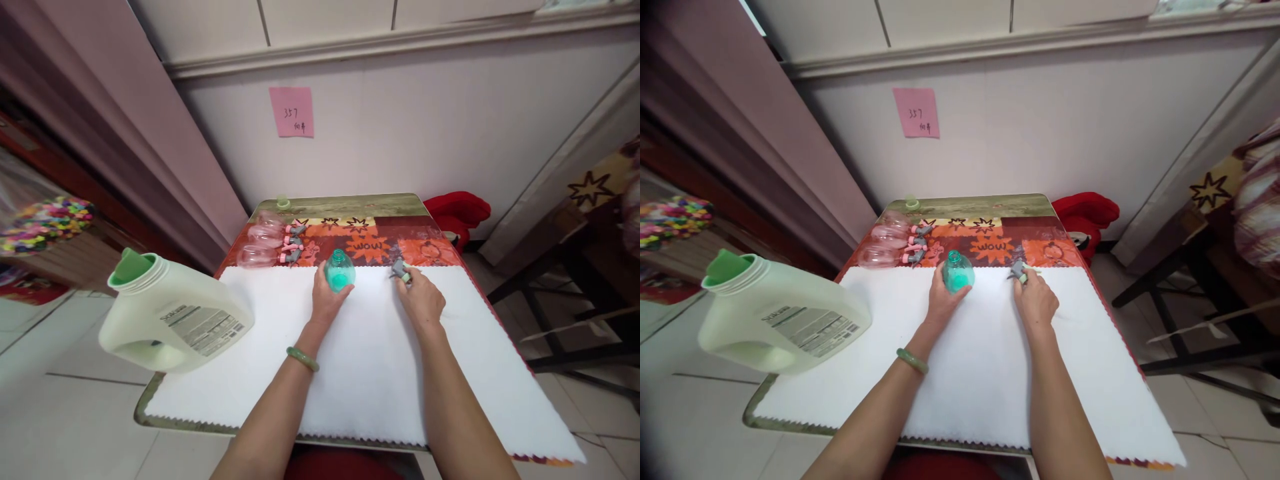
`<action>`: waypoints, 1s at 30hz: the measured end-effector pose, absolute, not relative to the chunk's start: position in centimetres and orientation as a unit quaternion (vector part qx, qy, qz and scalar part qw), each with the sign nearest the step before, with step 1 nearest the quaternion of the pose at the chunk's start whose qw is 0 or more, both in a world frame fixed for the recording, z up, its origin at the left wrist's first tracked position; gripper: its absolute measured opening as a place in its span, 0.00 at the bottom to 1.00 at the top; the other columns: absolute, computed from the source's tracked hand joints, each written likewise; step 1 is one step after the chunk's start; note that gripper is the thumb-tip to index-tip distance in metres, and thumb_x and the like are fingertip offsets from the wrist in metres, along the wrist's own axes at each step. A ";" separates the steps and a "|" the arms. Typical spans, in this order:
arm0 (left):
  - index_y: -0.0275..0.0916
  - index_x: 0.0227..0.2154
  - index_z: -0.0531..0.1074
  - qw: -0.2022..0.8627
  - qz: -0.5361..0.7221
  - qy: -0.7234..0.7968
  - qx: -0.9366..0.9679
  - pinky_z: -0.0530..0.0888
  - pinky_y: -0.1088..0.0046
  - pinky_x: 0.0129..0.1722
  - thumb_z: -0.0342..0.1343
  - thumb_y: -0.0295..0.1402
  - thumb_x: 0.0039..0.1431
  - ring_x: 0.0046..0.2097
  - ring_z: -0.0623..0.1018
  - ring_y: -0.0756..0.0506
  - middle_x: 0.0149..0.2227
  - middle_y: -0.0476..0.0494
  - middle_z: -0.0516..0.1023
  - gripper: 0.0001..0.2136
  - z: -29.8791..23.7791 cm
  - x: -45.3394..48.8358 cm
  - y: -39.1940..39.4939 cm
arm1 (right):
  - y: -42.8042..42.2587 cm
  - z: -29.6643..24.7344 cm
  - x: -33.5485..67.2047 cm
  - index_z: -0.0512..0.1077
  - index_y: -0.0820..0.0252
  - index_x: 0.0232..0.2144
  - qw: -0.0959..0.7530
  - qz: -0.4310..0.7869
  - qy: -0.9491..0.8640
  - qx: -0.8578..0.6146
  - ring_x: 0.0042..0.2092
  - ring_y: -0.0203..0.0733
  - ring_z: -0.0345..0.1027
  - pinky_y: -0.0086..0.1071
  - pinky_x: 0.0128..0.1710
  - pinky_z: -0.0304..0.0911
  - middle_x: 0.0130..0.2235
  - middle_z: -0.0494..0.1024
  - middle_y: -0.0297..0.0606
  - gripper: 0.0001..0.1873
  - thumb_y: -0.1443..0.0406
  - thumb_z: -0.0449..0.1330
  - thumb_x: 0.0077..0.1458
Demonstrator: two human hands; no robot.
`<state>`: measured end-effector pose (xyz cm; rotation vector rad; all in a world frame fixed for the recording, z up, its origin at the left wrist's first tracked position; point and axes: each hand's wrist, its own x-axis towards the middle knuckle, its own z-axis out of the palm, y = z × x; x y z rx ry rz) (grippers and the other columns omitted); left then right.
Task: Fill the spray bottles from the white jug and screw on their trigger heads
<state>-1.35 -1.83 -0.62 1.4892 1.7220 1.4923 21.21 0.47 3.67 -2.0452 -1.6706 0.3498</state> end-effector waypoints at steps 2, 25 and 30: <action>0.39 0.64 0.56 0.210 0.534 0.616 0.539 0.60 0.52 0.64 0.69 0.39 0.46 0.67 0.64 0.32 0.65 0.27 0.63 0.43 -0.9 -1.4 -1.9 | 0.7 3.2 21.7 0.77 0.52 0.51 0.203 0.129 -0.609 -0.756 0.41 0.52 0.73 0.41 0.38 0.63 0.48 0.78 0.49 0.21 0.55 0.58 0.57; 0.39 0.60 0.63 -0.284 0.458 0.604 0.588 0.66 0.48 0.61 0.65 0.26 0.53 0.61 0.71 0.34 0.57 0.30 0.71 0.31 8.3 -9.9 -18.7 | 1.2 1.1 20.7 0.76 0.61 0.44 0.522 -0.054 -0.609 -0.594 0.52 0.55 0.73 0.46 0.52 0.64 0.49 0.81 0.50 0.17 0.56 0.61 0.59; 0.33 0.60 0.58 -0.346 0.495 0.676 0.423 0.60 0.44 0.63 0.65 0.34 0.49 0.66 0.64 0.31 0.63 0.22 0.62 0.36 9.2 -15.0 -22.1 | 0.1 1.8 19.1 0.78 0.58 0.37 0.568 -0.099 -0.672 -0.465 0.44 0.47 0.79 0.40 0.48 0.69 0.41 0.85 0.41 0.05 0.64 0.63 0.60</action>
